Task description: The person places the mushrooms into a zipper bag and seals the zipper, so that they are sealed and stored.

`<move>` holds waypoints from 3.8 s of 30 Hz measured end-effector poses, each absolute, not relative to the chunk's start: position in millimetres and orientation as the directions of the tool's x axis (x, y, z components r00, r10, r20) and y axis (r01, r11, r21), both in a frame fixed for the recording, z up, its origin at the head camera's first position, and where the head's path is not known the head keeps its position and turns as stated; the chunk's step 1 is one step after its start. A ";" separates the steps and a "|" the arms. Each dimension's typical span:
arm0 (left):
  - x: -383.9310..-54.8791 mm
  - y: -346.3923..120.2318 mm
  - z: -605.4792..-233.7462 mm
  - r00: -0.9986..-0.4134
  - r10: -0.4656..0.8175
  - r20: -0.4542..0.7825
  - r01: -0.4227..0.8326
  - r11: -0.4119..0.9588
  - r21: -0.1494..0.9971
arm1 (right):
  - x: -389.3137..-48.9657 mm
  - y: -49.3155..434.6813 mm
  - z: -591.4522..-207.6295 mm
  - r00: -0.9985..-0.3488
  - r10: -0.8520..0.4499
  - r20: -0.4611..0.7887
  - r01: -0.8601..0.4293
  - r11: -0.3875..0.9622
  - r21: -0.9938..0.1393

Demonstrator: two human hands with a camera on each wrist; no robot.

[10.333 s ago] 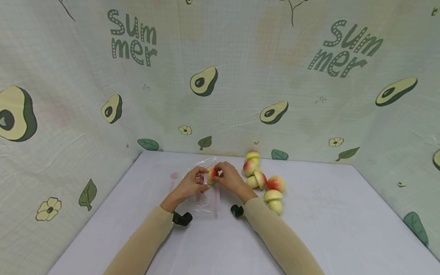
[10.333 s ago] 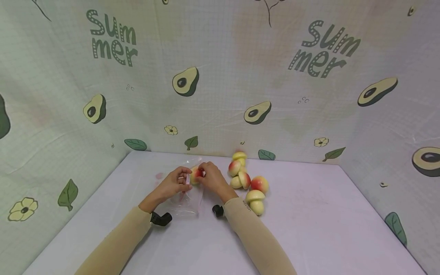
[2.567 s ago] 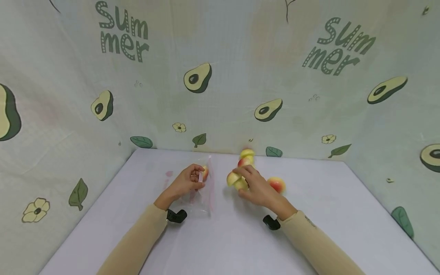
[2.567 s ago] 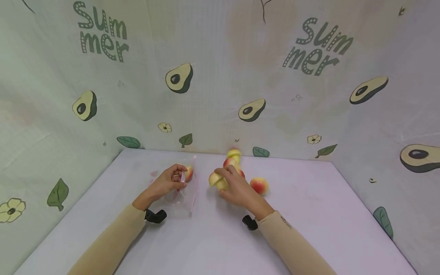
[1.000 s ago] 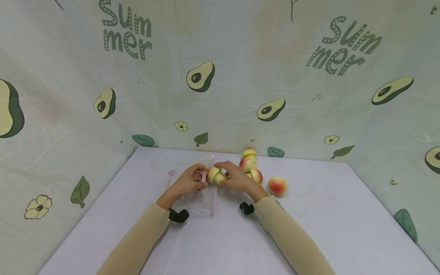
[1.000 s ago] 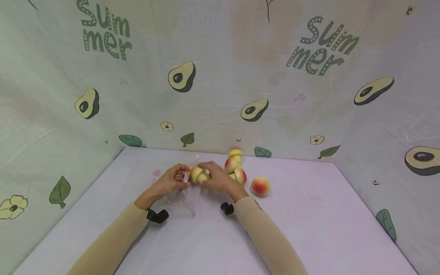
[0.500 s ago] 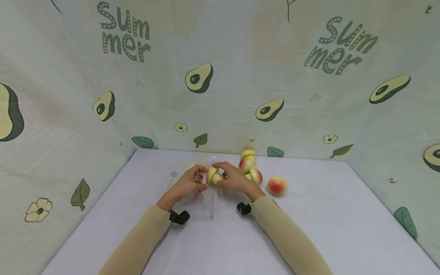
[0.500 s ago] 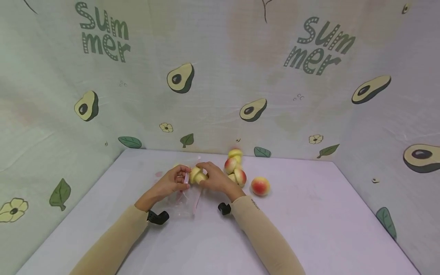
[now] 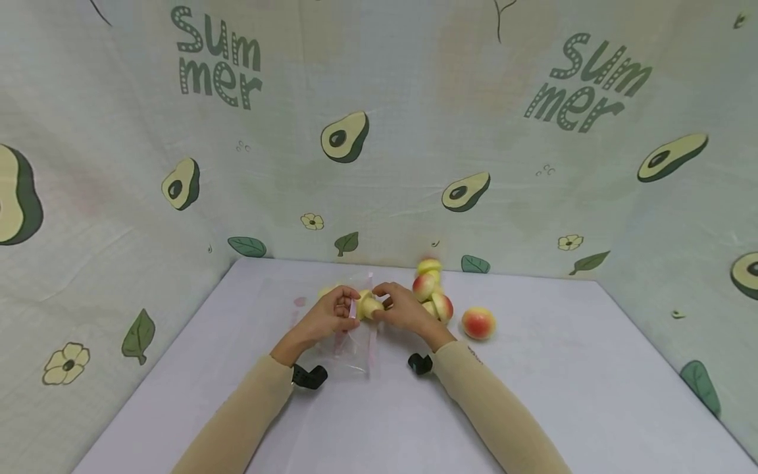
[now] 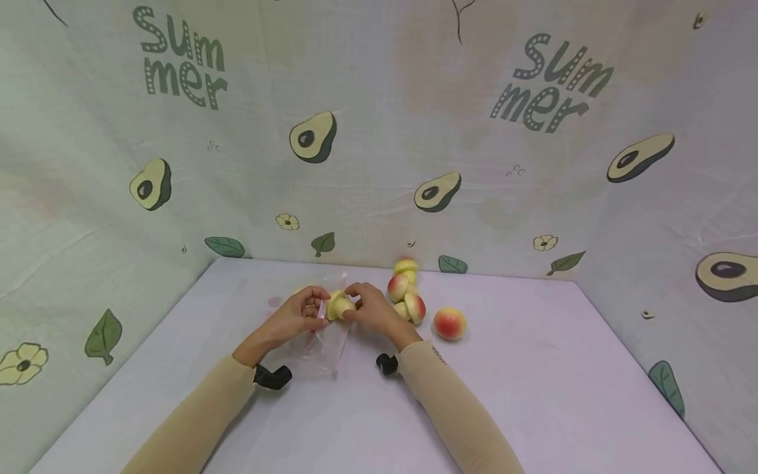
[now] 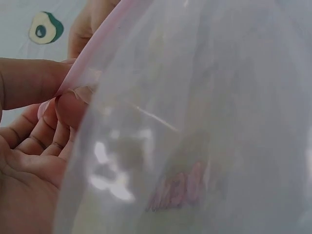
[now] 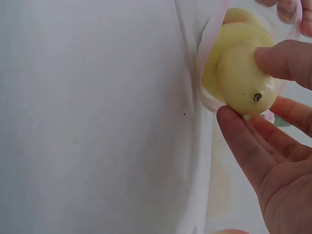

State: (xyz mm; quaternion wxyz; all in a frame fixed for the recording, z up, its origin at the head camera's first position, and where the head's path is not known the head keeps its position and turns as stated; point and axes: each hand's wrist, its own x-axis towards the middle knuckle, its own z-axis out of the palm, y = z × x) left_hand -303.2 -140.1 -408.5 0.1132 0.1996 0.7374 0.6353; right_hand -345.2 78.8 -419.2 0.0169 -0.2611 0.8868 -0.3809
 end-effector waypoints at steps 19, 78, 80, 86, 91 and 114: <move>-299.1 -136.1 -402.9 -0.893 0.441 0.095 0.162 0.119 0.980 | -349.5 78.0 -422.2 -0.880 -0.441 0.177 -0.434 0.594 -0.677; -303.4 -133.7 -417.7 -0.893 0.429 0.136 0.189 0.083 0.978 | -337.9 76.7 -420.4 -0.862 -0.500 0.089 -0.347 0.452 -0.822; -304.0 -134.6 -417.9 -0.895 0.427 0.131 0.185 0.088 0.979 | -338.2 77.5 -418.9 -0.863 -0.496 0.097 -0.360 0.469 -0.806; -305.5 -136.2 -416.2 -0.898 0.420 0.128 0.188 0.103 0.977 | -331.3 79.6 -402.7 -0.868 -0.482 0.118 -0.393 0.521 -0.758; -305.7 -137.0 -414.9 -0.898 0.421 0.124 0.182 0.100 0.978 | -327.2 83.1 -390.0 -0.851 -0.506 0.144 -0.443 0.541 -0.715; -303.0 -134.9 -416.5 -0.897 0.421 0.137 0.200 0.107 0.974 | -316.6 149.1 -371.3 -0.803 -0.492 0.338 -0.587 0.553 -0.590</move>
